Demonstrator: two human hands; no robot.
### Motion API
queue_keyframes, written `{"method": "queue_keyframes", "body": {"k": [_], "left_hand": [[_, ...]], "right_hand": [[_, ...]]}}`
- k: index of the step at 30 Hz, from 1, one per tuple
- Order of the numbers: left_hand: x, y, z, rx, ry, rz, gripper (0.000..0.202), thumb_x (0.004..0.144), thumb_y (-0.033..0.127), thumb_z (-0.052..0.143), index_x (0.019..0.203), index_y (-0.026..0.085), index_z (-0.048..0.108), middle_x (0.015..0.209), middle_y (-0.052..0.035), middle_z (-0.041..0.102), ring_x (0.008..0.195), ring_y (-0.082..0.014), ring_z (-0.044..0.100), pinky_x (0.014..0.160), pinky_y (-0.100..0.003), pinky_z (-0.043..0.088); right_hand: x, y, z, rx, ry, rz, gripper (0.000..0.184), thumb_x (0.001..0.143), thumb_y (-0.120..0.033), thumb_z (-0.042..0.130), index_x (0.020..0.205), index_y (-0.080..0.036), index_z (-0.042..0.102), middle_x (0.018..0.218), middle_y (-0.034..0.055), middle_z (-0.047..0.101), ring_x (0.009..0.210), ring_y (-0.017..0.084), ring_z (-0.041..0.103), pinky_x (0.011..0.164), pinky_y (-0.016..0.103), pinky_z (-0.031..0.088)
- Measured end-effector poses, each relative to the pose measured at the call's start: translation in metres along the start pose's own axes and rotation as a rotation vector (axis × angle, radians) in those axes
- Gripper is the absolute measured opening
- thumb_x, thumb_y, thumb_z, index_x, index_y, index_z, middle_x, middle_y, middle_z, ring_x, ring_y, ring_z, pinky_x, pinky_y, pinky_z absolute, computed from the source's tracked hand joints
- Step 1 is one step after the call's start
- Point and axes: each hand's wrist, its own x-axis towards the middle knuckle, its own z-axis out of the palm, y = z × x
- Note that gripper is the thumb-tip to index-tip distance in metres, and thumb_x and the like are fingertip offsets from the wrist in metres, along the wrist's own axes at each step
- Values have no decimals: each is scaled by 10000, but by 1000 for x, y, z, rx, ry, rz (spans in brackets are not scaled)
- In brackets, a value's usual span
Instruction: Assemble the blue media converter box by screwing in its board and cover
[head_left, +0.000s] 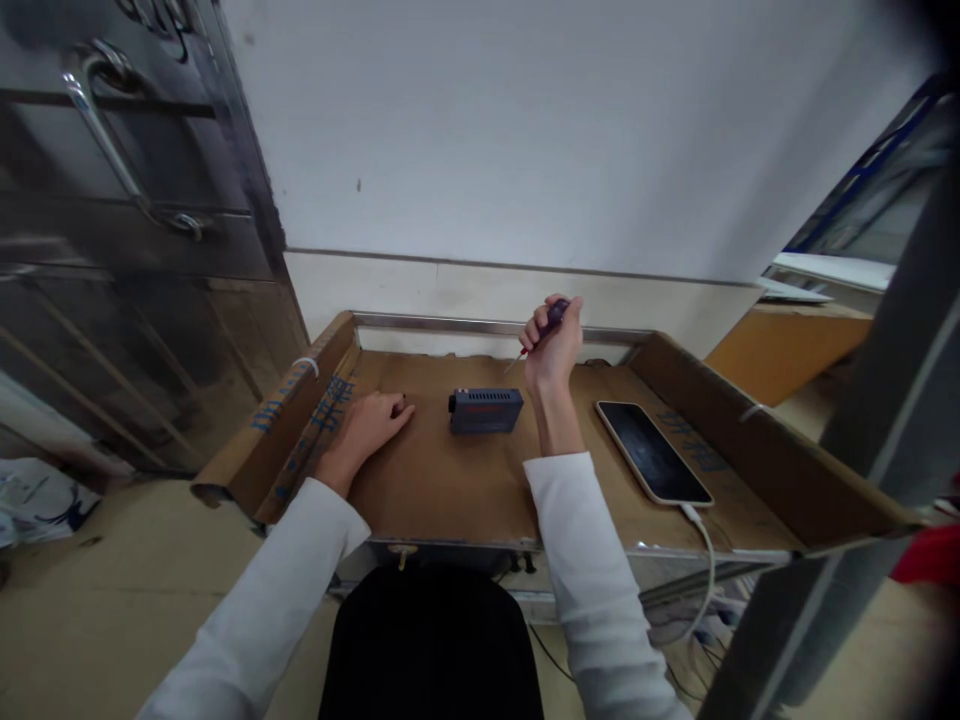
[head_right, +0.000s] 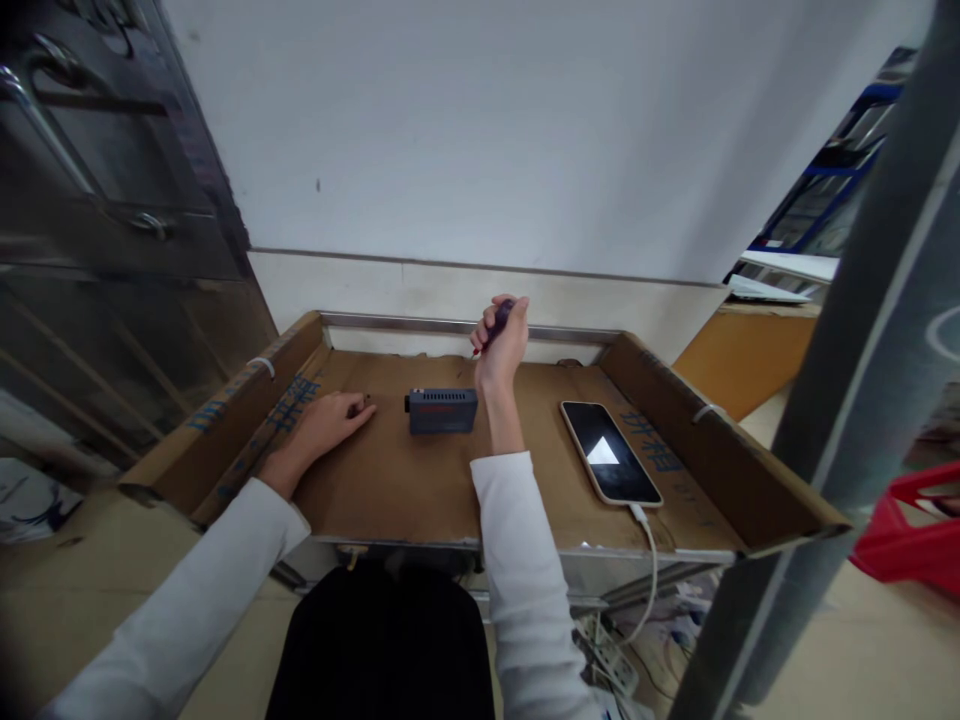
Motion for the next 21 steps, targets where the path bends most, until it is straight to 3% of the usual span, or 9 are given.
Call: {"method": "queue_keyframes", "body": {"k": [8, 12, 15, 21], "left_hand": [[1, 26, -14, -105, 167, 27, 361, 968, 394, 289, 761, 201, 513, 758, -62, 607, 764, -220, 579, 717, -330, 421], [1, 43, -12, -336, 115, 156, 290, 952, 433, 363, 1010, 195, 519, 955, -66, 628, 860, -208, 596, 808, -344, 451], [2, 49, -7, -387, 41, 229, 411, 907, 494, 454, 1195, 200, 452, 1103, -90, 609, 946, -230, 598, 872, -383, 451], [9, 54, 1, -439, -41, 276, 485, 897, 506, 473, 1270, 207, 393, 1124, -99, 622, 982, -242, 615, 873, -380, 465]], "right_hand": [[0, -2, -8, -29, 65, 28, 396, 829, -618, 430, 758, -229, 449, 544, -94, 271, 376, 44, 185, 356, 200, 118], [1, -2, -9, -51, 53, 33, 409, 818, -632, 438, 750, -229, 452, 531, -97, 267, 367, 42, 177, 350, 198, 107], [1, 0, -8, -52, 22, 59, 414, 823, -638, 435, 753, -230, 450, 526, -100, 262, 355, 40, 173, 344, 196, 101], [-2, 4, -5, -75, 22, 42, 417, 815, -637, 448, 745, -227, 473, 510, -102, 274, 353, 36, 172, 335, 181, 111]]}}
